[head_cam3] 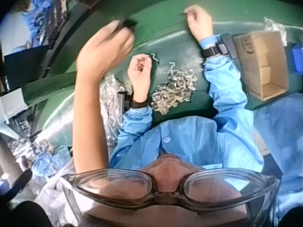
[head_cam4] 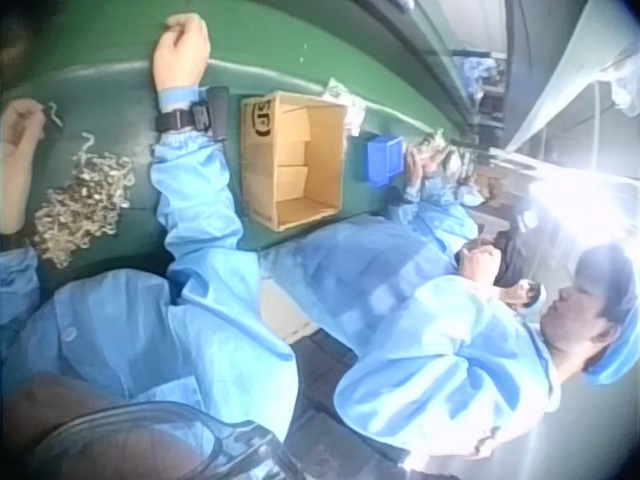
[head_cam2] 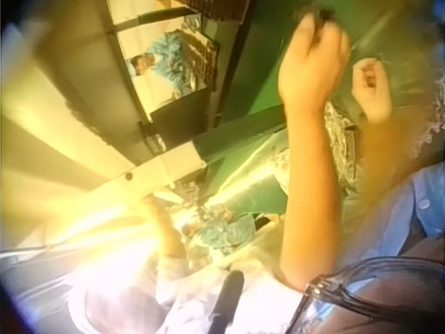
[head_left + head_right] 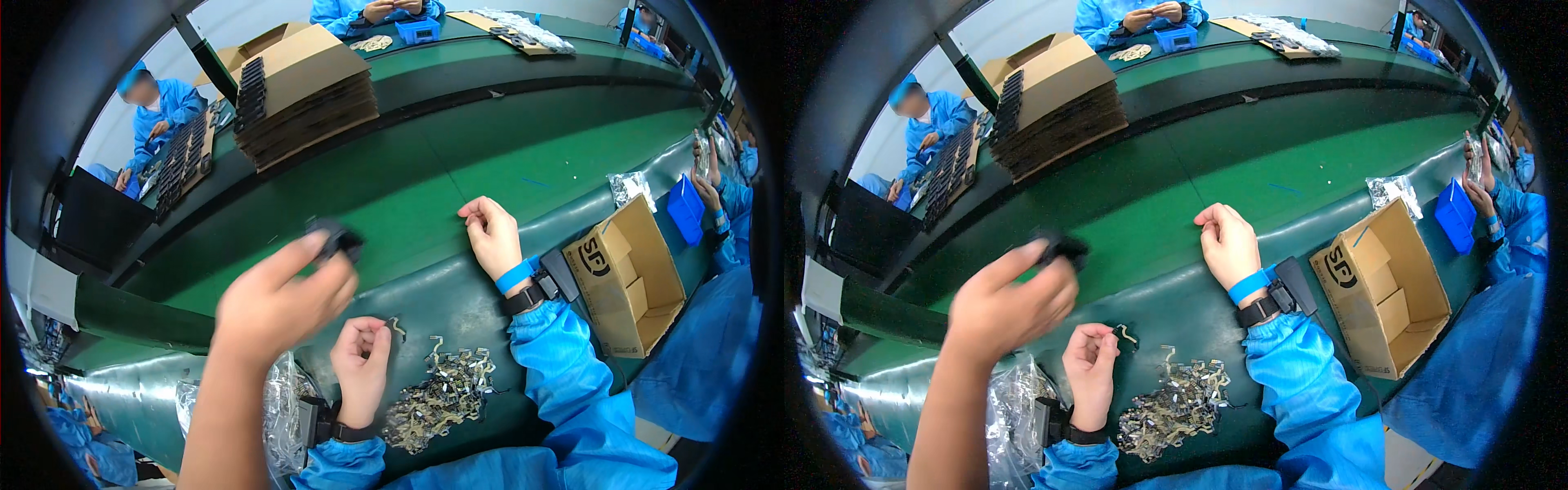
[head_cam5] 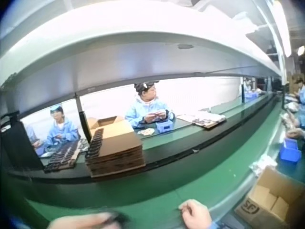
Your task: Assembling small electronic components at an industrial workstation.
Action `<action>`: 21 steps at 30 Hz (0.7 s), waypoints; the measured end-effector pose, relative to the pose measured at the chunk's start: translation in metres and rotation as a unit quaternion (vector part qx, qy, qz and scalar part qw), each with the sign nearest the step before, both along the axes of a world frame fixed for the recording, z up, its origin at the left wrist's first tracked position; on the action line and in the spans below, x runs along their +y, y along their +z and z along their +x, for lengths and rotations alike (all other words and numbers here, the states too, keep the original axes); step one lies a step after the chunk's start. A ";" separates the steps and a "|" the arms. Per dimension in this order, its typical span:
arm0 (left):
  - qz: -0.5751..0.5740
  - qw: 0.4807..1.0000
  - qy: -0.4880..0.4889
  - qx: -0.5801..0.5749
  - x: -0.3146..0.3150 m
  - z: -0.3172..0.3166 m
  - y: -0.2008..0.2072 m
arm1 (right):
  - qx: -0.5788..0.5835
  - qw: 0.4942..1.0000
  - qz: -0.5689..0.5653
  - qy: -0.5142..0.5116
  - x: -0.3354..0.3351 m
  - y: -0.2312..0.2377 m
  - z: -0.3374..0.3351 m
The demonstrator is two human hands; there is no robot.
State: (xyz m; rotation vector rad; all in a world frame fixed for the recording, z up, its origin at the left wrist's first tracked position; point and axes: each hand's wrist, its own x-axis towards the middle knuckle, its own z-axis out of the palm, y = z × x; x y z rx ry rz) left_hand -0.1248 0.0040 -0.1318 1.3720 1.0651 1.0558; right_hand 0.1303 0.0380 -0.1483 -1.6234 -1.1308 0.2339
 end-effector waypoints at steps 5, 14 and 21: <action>-0.032 0.999 -0.020 0.000 -0.003 0.009 -0.003 | -0.009 1.000 -0.022 -0.008 -0.005 -0.006 0.008; -0.021 0.999 -0.024 -0.004 -0.003 0.006 -0.001 | 0.001 1.000 -0.026 -0.010 -0.005 0.001 0.005; -0.030 0.999 -0.023 -0.004 -0.004 0.006 0.002 | 0.022 0.999 -0.029 -0.022 -0.005 0.002 0.004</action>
